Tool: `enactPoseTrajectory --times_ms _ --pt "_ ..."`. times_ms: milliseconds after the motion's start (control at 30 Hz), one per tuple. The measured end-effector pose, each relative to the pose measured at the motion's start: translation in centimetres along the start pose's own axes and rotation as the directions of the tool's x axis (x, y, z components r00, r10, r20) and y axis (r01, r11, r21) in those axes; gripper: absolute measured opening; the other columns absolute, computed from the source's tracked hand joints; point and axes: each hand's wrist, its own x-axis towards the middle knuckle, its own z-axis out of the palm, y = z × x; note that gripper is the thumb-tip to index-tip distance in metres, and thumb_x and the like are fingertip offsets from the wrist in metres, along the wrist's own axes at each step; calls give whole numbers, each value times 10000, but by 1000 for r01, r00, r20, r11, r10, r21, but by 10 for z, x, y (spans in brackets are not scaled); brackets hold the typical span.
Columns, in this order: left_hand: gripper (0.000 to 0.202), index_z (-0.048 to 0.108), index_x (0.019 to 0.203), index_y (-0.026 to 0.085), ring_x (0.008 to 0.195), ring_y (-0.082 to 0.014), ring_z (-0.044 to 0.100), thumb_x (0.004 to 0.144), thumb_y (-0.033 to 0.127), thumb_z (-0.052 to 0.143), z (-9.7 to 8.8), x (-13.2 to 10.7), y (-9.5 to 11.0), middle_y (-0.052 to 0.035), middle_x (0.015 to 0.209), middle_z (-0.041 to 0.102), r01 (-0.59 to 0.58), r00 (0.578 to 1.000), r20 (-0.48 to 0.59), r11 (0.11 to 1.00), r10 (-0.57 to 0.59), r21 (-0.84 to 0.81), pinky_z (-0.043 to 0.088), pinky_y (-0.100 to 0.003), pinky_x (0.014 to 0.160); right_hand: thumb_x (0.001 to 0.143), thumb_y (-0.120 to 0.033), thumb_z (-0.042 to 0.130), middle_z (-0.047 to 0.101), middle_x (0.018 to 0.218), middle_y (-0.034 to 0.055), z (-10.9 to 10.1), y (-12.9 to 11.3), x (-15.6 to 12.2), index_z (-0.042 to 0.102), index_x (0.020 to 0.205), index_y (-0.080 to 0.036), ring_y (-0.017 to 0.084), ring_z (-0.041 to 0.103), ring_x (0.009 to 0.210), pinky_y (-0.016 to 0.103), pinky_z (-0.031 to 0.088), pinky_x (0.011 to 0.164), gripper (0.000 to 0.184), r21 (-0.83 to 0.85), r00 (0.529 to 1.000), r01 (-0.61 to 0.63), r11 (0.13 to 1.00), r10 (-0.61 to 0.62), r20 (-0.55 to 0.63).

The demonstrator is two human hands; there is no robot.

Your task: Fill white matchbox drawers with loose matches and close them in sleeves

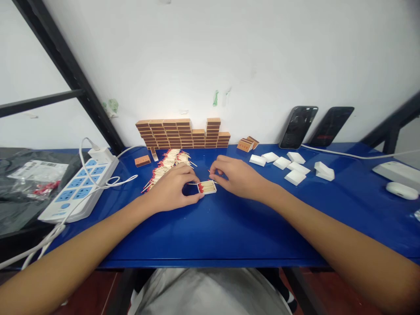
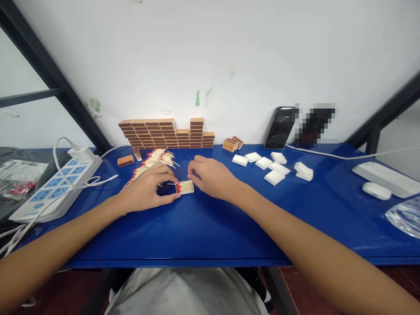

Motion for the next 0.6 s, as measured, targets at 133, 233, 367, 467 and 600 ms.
enactPoseTrajectory --times_ms 133,233,367,467,600 --pt "239 768 1008 221 1012 -250 622 876 421 769 -1 0 1 -63 989 688 -4 1000 6 1000 4 -8 521 -422 945 958 -243 614 662 898 53 -2 6 4 662 850 -189 172 578 780 297 351 676 130 -41 984 -167 985 164 -62" --pt "245 769 1018 218 1010 -249 619 880 420 763 -2 0 1 -65 989 688 -12 1000 13 1000 12 -11 523 -416 936 932 -304 662 681 869 41 0 8 5 656 797 -196 164 585 756 292 341 649 174 -15 976 -217 976 217 -2" --pt "252 768 1020 215 1008 -246 617 877 423 764 -2 -1 -1 -63 988 682 -23 1000 14 1000 23 -12 523 -406 925 920 -327 689 705 868 36 2 10 4 690 814 -206 175 605 766 290 362 640 161 -2 972 -205 979 204 116" --pt "254 766 1021 218 1009 -242 615 879 429 763 -1 -2 -2 -62 996 679 -29 999 18 999 29 -16 523 -399 922 956 -290 648 717 857 46 2 10 3 700 861 -206 189 631 783 292 381 646 137 -15 957 -227 974 226 184" --pt "248 766 1018 221 1005 -240 612 884 430 759 -1 -1 -3 -59 992 679 -31 999 20 999 32 -15 521 -398 921 978 -305 619 728 898 61 2 10 0 695 886 -204 196 649 807 293 390 650 156 -7 960 -215 977 213 182"
